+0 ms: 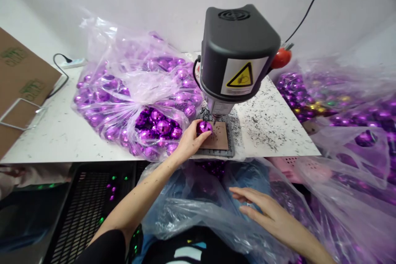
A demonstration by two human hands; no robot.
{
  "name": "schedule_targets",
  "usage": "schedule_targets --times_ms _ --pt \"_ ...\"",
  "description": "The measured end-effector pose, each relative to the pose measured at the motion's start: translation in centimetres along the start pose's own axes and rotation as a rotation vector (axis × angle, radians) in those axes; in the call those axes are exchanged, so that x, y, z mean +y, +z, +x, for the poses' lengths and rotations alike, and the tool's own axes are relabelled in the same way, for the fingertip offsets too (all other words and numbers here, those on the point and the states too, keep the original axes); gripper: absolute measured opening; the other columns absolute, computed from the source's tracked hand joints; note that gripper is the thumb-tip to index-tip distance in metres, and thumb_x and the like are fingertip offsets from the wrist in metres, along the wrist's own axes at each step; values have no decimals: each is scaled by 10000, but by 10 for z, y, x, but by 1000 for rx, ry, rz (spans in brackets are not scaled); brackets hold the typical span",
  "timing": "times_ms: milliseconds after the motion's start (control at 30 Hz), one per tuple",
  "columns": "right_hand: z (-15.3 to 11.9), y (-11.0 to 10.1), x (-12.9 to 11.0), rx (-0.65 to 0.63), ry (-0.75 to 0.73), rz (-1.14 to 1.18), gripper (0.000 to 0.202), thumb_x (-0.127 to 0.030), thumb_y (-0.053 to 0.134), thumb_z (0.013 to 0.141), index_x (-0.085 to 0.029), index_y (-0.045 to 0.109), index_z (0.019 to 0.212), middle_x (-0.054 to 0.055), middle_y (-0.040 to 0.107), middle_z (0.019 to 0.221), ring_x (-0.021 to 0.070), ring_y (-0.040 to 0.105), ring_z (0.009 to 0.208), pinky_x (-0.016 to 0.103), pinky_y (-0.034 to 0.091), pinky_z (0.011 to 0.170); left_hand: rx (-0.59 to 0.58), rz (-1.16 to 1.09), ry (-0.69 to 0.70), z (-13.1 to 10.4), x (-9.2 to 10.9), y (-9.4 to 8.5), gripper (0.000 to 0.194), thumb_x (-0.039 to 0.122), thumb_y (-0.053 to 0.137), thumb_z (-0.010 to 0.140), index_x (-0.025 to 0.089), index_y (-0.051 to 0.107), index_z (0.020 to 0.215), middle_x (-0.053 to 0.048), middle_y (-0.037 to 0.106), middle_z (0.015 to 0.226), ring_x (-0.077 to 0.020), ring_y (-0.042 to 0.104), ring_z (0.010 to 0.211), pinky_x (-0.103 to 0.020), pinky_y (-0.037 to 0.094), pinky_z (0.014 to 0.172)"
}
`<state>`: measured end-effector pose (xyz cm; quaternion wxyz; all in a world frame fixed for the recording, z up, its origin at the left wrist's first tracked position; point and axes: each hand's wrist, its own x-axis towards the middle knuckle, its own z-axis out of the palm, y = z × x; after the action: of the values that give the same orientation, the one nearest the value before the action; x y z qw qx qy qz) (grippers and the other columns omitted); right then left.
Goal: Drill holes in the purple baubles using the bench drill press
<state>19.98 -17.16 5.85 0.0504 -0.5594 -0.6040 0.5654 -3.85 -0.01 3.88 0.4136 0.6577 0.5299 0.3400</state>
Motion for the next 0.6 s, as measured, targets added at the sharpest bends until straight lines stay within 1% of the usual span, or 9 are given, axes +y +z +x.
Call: schedule_targets --times_ms 100,167,233,333,400,467,533,600 --pt "4 2 3 12 -20 14 649 -655 416 895 -284 475 1424 69 547 1365 177 557 1236 356 427 1157 41 222 145 0 -4 9 466 357 662 886 184 511 1291 -102 645 1231 -255 618 1142 -408 478 1002" --pt "5 3 3 18 -25 17 644 -652 416 896 -282 481 1420 73 547 1366 178 559 1233 357 430 1153 57 305 238 -1 -7 14 461 330 662 889 184 500 1296 -111 626 1250 -257 601 1172 -407 473 1011" --pt "5 3 3 17 -23 16 643 -654 413 896 -287 480 1419 71 546 1366 177 557 1236 357 430 1153 83 354 301 -2 -9 18 456 319 674 882 191 502 1285 -103 628 1226 -252 601 1152 -400 477 999" --pt "5 1 3 18 -17 11 651 -666 404 895 -300 463 1430 64 538 1375 173 549 1244 357 424 1157 181 370 322 -3 -13 24 467 330 723 848 198 524 1249 -87 637 1180 -247 602 1104 -393 484 971" --pt "6 0 2 19 -9 4 654 -670 399 896 -311 446 1440 57 526 1388 172 535 1262 358 413 1169 264 351 322 -4 -16 27 480 327 757 820 197 540 1228 -85 636 1165 -248 594 1105 -394 482 972" --pt "7 -1 0 11 -2 -2 652 -671 400 895 -320 439 1444 49 522 1392 173 523 1277 362 400 1182 314 318 325 -3 -19 28 492 325 781 799 199 555 1217 -82 632 1157 -247 591 1113 -395 482 978" --pt "8 -2 -3 -1 -1 -9 650 -672 401 895 -323 440 1443 46 529 1383 175 521 1276 367 394 1187 306 276 333 -1 -21 27 501 325 792 789 200 563 1217 -76 628 1151 -236 602 1103 -386 488 976" --pt "9 -2 -7 -10 -2 -19 648 -670 394 898 -322 442 1442 48 533 1379 175 527 1267 371 397 1183 272 230 338 2 -22 25 506 316 798 783 200 566 1217 -69 627 1145 -223 615 1088 -372 498 968"
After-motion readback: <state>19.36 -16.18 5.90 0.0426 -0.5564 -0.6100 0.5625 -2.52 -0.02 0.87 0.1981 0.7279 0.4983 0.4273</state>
